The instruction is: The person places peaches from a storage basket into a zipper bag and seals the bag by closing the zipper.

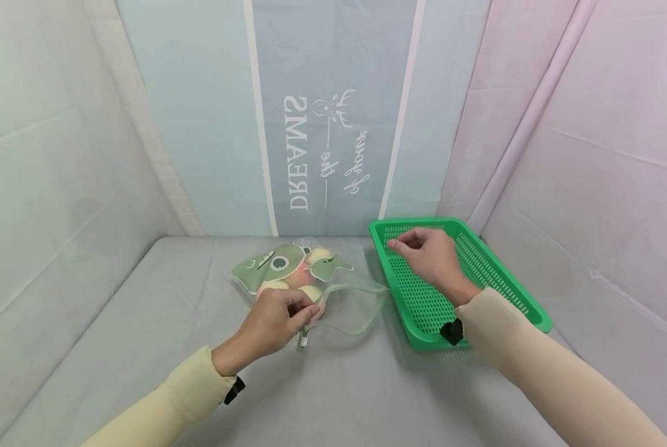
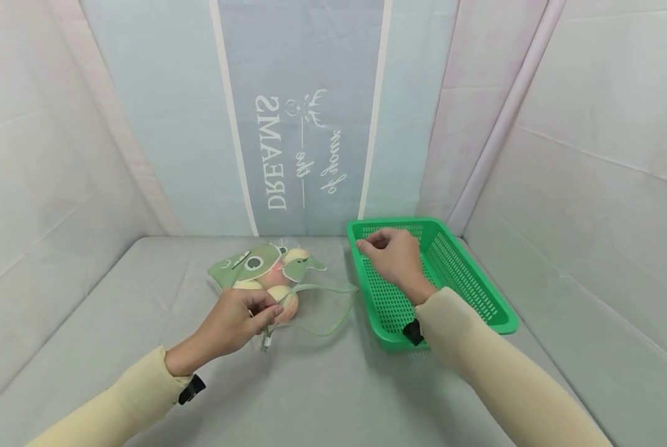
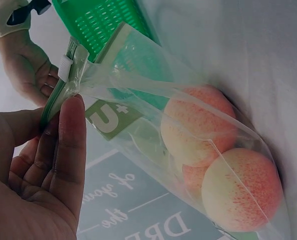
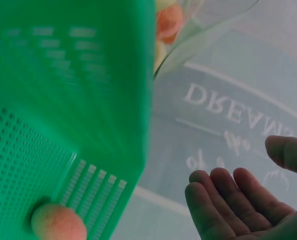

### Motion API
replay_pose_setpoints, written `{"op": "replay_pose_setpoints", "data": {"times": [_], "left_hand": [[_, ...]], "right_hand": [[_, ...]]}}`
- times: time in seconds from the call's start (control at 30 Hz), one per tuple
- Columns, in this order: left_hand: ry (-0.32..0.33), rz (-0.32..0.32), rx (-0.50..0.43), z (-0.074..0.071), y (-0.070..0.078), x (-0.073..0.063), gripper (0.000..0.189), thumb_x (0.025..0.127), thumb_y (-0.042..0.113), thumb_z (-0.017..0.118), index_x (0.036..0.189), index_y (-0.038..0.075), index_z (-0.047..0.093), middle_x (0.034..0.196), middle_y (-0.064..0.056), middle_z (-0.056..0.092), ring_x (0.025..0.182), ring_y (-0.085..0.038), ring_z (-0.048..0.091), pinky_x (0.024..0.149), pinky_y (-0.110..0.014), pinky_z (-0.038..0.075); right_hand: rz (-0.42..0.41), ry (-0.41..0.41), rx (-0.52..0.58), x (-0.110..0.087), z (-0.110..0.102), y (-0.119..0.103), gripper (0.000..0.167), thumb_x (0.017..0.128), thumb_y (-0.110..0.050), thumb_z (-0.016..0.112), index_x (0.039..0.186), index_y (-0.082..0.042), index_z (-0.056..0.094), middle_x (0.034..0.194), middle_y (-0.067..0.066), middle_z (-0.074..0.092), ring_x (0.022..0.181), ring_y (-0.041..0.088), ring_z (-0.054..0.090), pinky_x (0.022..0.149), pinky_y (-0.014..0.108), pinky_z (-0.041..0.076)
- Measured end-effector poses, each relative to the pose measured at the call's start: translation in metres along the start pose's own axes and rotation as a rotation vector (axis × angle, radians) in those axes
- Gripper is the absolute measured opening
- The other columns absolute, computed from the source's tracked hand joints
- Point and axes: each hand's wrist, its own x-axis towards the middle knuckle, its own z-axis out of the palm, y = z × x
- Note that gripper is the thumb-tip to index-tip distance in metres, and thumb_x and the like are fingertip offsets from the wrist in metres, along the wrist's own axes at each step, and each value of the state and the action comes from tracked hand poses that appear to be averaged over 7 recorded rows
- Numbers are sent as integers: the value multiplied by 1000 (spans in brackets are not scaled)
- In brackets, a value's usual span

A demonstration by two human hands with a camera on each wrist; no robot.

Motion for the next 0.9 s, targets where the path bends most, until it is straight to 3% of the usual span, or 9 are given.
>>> {"op": "replay_pose_setpoints", "data": {"times": [0.33, 0.57, 0.9], "left_hand": [[-17, -9, 0, -1, 0, 0, 27, 92, 12, 78, 69, 22, 69, 58, 17, 51, 52, 1, 43, 48, -19, 37], [-20, -22, -10, -2, -2, -2, 24, 91, 11, 79, 72, 21, 71, 58, 15, 52, 52, 0, 44, 47, -20, 37], [-22, -9, -9, -2, -2, -1, 22, 92, 11, 78, 72, 20, 72, 59, 15, 53, 52, 0, 45, 48, -20, 38]], "right_hand": [[125, 49, -8, 36, -10, 33, 50, 95, -53, 69, 117, -8, 71, 117, 16, 70, 111, 35, 63, 92, 51, 52], [189, 14, 11, 53, -14, 51, 57, 97, -48, 68, 132, -3, 62, 134, 22, 62, 124, 40, 56, 99, 55, 49], [248, 11, -25, 66, -13, 72, 60, 98, -41, 70, 139, 0, 56, 142, 25, 54, 129, 44, 52, 100, 57, 48]]}}
